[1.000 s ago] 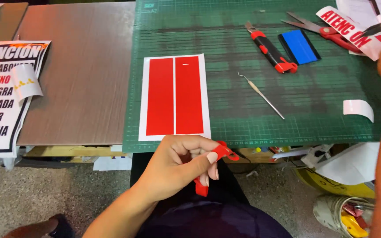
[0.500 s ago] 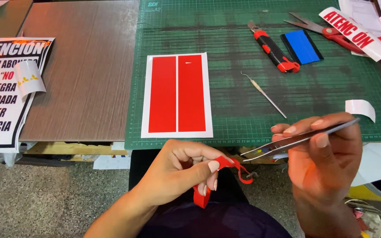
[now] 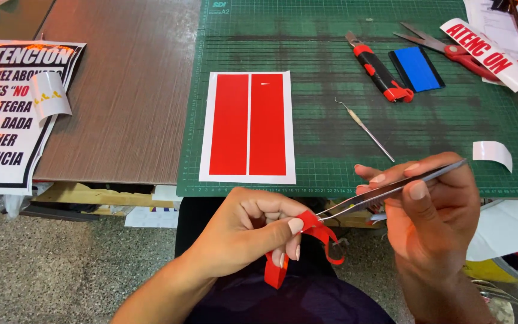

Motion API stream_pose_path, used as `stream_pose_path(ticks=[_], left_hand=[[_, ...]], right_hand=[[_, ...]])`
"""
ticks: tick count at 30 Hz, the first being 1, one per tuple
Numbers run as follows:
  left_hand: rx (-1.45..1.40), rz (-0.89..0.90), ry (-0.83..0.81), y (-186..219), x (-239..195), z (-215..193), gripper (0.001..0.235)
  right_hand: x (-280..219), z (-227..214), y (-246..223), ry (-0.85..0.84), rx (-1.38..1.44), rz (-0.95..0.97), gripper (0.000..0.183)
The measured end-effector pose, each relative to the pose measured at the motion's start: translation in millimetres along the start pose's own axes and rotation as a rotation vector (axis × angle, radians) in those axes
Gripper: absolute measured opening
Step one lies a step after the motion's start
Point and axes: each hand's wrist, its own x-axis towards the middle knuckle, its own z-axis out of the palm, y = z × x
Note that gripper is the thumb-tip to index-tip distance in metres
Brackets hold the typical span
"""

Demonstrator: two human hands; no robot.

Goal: Weeding excess vinyl from cut stickers and preparing signs on a cutting mat

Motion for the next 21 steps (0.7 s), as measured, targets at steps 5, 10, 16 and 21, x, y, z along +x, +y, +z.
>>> stream_pose_path(ticks=[5, 10, 16, 21], left_hand=[[0.026, 0.009, 0.012, 1.0, -1.9, -0.3, 0.019], [0.024, 0.020, -0.027, 1.7, -1.4, 0.4, 0.020], [-0.019, 0.008, -0.045, -2.7, 1.5, -3.3, 0.020], [-0.065, -0.018, -0.045, -5.2, 3.3, -2.0, 0.024]], right_hand=[[0.1, 1.7, 1.7, 0.021, -0.005, 0.033, 0.021], [-0.8, -4.5, 6.4, -0.018, 0.047, 0.025, 0.016], [2.4, -5.5, 8.9, -0.005, 0.043, 0.056, 0.021], [2.0, -4.9, 8.7, 0.000, 0.051, 0.055, 0.020]])
